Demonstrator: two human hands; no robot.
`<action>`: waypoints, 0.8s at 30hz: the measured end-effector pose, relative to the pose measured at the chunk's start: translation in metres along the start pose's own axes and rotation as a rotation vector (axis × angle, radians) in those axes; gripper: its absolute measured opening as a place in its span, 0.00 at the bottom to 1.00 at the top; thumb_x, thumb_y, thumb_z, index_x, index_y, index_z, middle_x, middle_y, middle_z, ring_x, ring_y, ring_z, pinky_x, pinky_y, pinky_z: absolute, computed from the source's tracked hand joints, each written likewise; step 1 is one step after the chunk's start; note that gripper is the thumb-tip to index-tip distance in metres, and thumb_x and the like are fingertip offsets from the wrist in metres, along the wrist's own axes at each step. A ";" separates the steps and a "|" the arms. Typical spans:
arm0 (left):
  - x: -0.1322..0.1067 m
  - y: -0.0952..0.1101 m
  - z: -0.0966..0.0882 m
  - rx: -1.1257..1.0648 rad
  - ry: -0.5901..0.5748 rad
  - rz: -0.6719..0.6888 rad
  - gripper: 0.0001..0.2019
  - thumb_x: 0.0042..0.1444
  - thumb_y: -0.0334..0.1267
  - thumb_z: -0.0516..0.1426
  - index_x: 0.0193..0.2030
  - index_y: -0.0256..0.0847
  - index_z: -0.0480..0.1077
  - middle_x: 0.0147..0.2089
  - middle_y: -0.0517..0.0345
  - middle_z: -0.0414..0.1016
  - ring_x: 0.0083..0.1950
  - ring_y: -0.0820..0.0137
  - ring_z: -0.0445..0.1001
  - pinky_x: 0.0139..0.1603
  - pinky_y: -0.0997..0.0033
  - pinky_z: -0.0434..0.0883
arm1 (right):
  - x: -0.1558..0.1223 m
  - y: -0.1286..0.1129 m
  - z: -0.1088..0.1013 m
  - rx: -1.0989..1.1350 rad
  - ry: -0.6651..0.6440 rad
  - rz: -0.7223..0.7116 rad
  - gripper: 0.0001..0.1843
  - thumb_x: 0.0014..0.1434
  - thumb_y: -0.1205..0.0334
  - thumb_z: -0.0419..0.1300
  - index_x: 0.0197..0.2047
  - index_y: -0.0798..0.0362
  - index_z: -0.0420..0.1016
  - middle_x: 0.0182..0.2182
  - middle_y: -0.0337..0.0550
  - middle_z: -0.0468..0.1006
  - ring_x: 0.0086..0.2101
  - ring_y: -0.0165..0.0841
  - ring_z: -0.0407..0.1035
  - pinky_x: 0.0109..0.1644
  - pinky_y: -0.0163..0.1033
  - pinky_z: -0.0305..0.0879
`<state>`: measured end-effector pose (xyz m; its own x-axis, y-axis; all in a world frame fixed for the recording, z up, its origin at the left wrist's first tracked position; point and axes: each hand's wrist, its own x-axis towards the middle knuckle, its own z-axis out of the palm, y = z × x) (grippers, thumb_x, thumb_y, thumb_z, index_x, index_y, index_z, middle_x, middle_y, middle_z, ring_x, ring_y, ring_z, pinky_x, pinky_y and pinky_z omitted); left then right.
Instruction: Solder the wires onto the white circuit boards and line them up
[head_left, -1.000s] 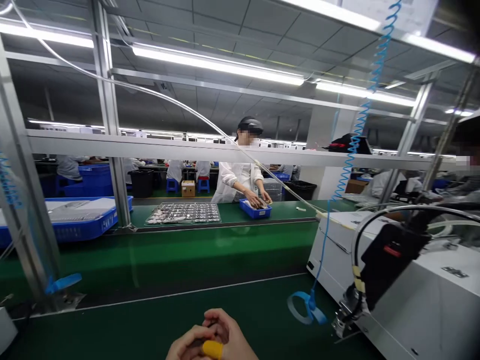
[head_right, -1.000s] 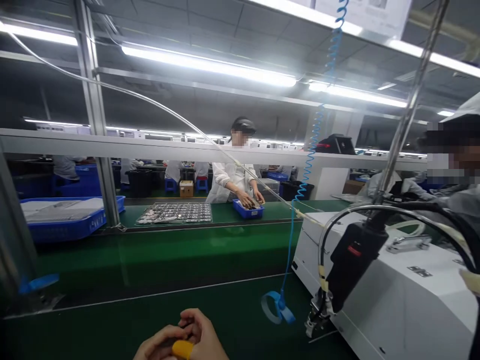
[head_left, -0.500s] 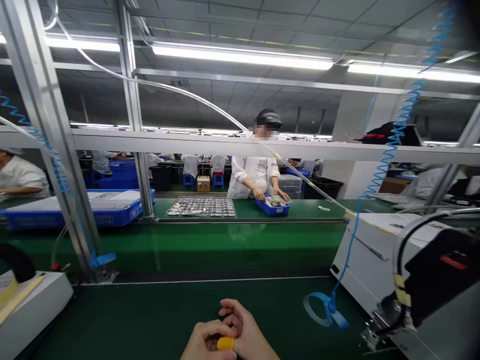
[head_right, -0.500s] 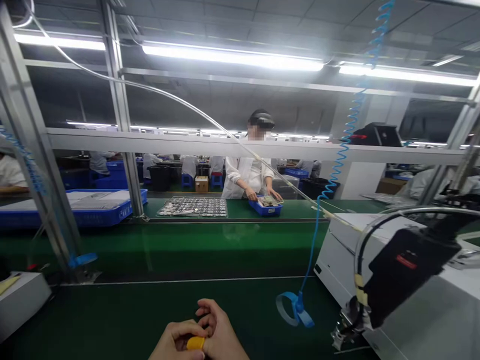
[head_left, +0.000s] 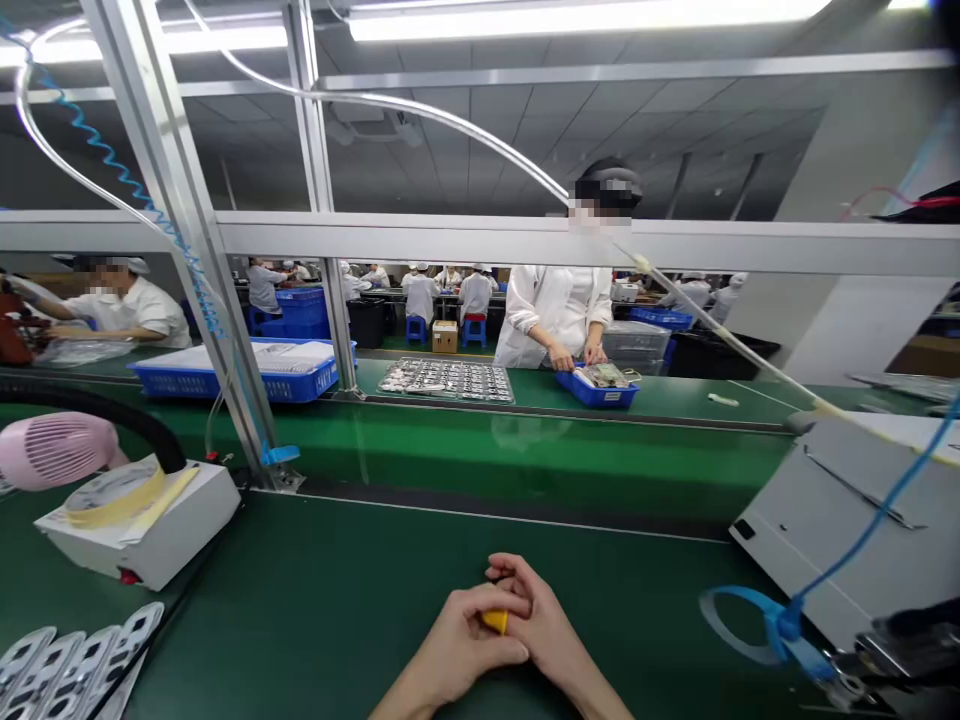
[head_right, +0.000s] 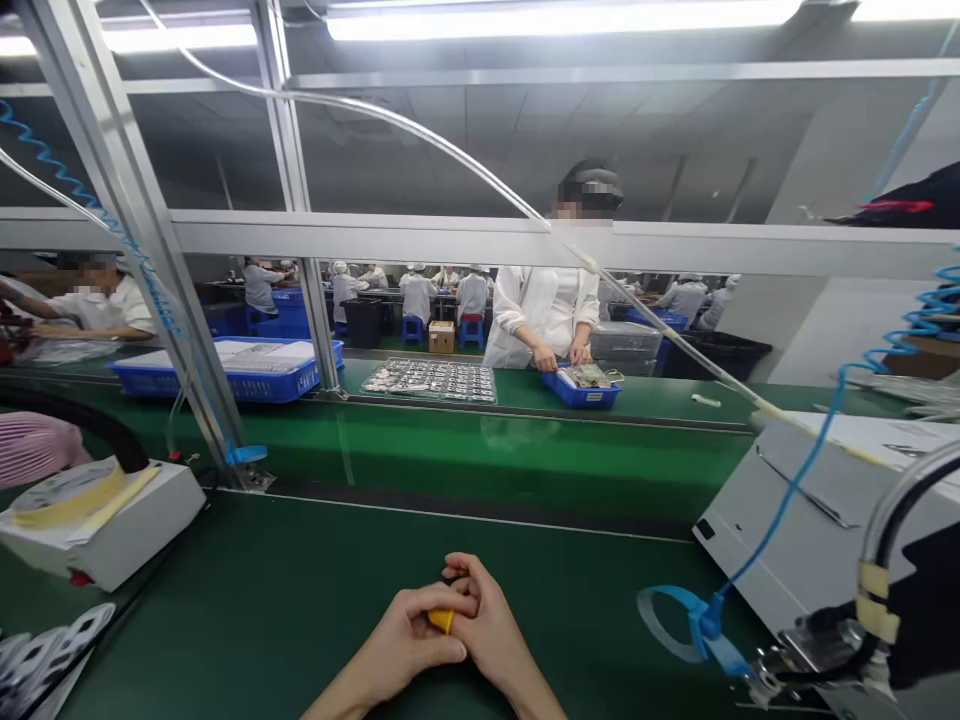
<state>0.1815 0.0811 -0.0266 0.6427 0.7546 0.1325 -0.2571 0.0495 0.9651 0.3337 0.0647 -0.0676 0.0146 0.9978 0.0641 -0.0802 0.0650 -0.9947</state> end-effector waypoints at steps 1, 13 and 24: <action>0.001 -0.003 0.005 0.011 0.012 -0.007 0.13 0.39 0.34 0.70 0.35 0.40 0.81 0.39 0.52 0.76 0.39 0.66 0.74 0.43 0.69 0.71 | -0.001 0.000 0.002 -0.024 -0.001 -0.003 0.30 0.39 0.58 0.72 0.47 0.52 0.68 0.40 0.43 0.70 0.35 0.31 0.67 0.40 0.37 0.64; 0.005 -0.008 -0.006 -0.142 0.078 -0.107 0.16 0.35 0.34 0.73 0.33 0.35 0.80 0.32 0.53 0.79 0.28 0.71 0.76 0.33 0.72 0.73 | -0.007 -0.023 0.005 0.049 -0.177 0.120 0.16 0.51 0.55 0.64 0.38 0.54 0.65 0.24 0.32 0.66 0.23 0.23 0.62 0.25 0.29 0.54; 0.001 -0.003 -0.005 0.003 0.099 -0.048 0.14 0.43 0.38 0.70 0.35 0.35 0.76 0.34 0.56 0.75 0.27 0.79 0.69 0.30 0.78 0.67 | -0.015 -0.032 0.004 0.116 -0.240 0.083 0.21 0.56 0.47 0.63 0.44 0.51 0.64 0.32 0.36 0.65 0.31 0.25 0.60 0.34 0.32 0.55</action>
<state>0.1792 0.0853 -0.0309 0.5799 0.8122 0.0637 -0.2258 0.0851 0.9705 0.3318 0.0474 -0.0366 -0.2322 0.9726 0.0142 -0.1853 -0.0299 -0.9822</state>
